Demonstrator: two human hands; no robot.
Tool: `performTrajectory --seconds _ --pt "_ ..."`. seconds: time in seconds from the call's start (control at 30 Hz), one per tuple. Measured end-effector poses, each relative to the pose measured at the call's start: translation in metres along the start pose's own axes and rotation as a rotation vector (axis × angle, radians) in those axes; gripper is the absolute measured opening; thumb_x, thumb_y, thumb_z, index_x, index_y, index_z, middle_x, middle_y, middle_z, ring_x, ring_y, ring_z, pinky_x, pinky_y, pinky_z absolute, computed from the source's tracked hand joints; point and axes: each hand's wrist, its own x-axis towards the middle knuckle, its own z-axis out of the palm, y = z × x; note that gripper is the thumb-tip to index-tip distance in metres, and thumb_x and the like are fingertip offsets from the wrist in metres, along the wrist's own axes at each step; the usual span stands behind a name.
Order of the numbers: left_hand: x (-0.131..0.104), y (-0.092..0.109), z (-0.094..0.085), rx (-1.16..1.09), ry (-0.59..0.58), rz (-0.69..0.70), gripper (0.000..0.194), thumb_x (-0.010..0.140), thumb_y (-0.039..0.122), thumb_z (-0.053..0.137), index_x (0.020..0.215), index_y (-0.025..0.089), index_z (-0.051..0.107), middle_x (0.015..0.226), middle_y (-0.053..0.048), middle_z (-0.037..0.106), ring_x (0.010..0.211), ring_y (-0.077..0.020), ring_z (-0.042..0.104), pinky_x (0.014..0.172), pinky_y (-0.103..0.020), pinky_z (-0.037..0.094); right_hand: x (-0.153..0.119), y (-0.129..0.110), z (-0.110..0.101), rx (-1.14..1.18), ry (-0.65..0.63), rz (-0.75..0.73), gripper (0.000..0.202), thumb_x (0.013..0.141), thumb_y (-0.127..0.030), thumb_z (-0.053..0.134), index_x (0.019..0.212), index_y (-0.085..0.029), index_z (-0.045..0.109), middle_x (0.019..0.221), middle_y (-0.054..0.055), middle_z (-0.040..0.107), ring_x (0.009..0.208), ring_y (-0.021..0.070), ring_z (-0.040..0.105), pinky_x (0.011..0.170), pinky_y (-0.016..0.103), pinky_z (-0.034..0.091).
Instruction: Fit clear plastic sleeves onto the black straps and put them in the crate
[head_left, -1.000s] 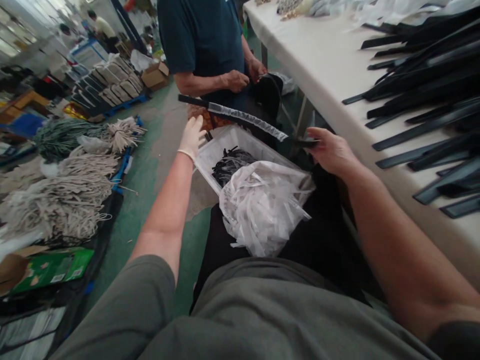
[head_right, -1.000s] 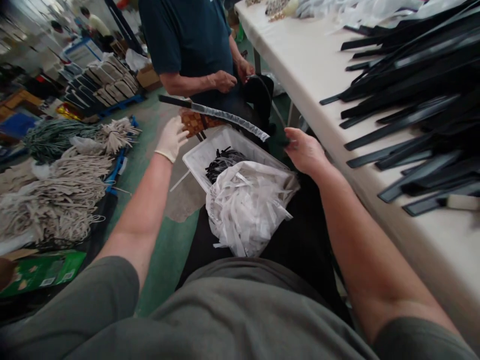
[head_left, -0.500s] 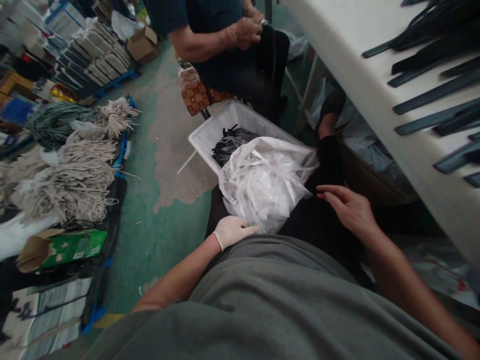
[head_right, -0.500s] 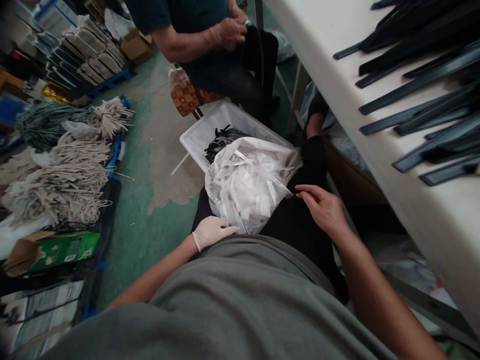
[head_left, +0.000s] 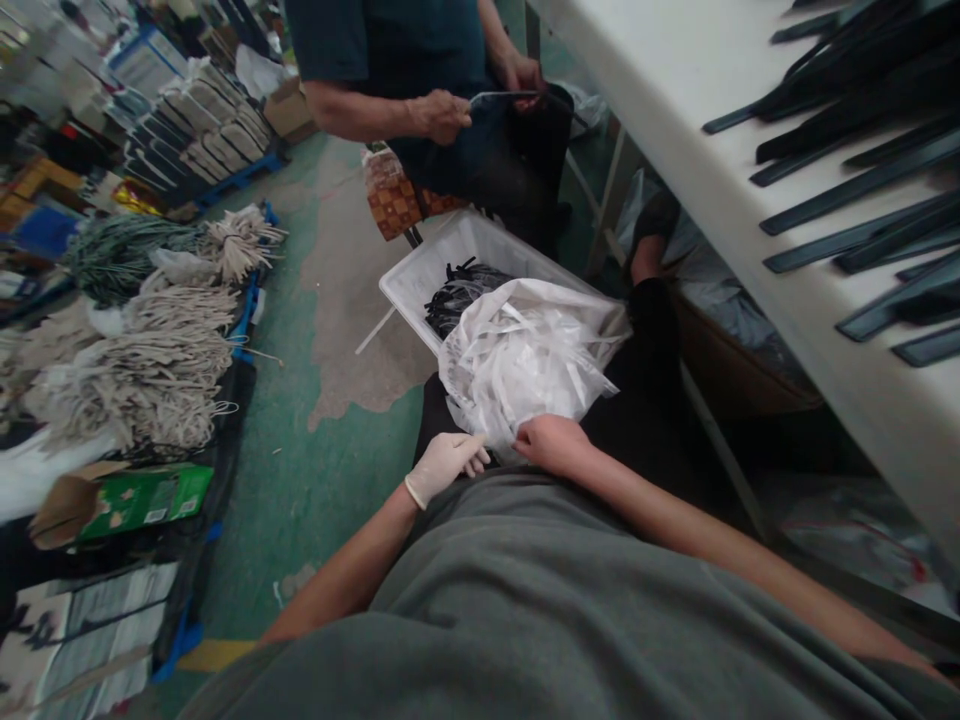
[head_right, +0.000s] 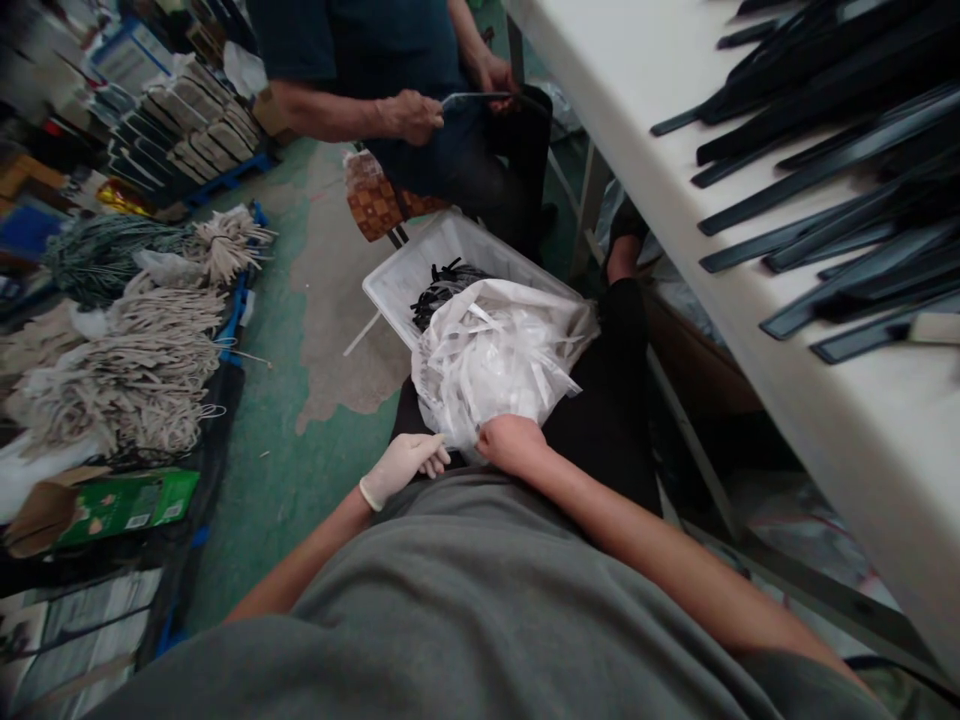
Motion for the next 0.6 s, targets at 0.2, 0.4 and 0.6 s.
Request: performTrajectory --seconds 0.2,0.4,0.6 --pt "0.000 0.012 0.011 -0.424 -0.159 -0.209 0.045 0.084 0.055 0.057 0.092 0.014 0.071 0.087 -0.011 0.073 0.068 -0.0145 0.067 0.061 -0.023 0.047 -0.021 0.018 -0.021 0.630 -0.034 -0.157 0.034 0.087 -0.045 0.052 0.073 -0.016 0.062 0.060 0.000 0.062 0.055 0.0118 0.057 0.056 0.023 0.044" --pt "0.010 0.033 0.026 -0.957 -0.324 -0.340 0.041 0.089 0.051 0.054 0.099 0.014 0.067 0.090 -0.009 0.072 0.075 -0.0157 0.069 0.068 -0.025 0.053 -0.045 0.017 -0.025 1.001 -0.127 -0.219 0.041 0.079 -0.054 0.064 0.066 -0.016 0.057 0.058 -0.003 0.054 0.051 0.0081 0.050 0.052 0.021 0.040" --pt "0.019 0.048 0.020 -1.056 -0.167 -0.318 0.024 0.095 0.029 0.050 0.103 0.014 0.067 0.090 -0.007 0.073 0.074 -0.0141 0.070 0.065 -0.024 0.054 -0.061 0.014 -0.023 0.982 -0.315 -0.284 0.040 0.080 -0.054 0.065 0.071 -0.016 0.061 0.062 -0.002 0.056 0.055 0.0096 0.052 0.055 0.022 0.042"
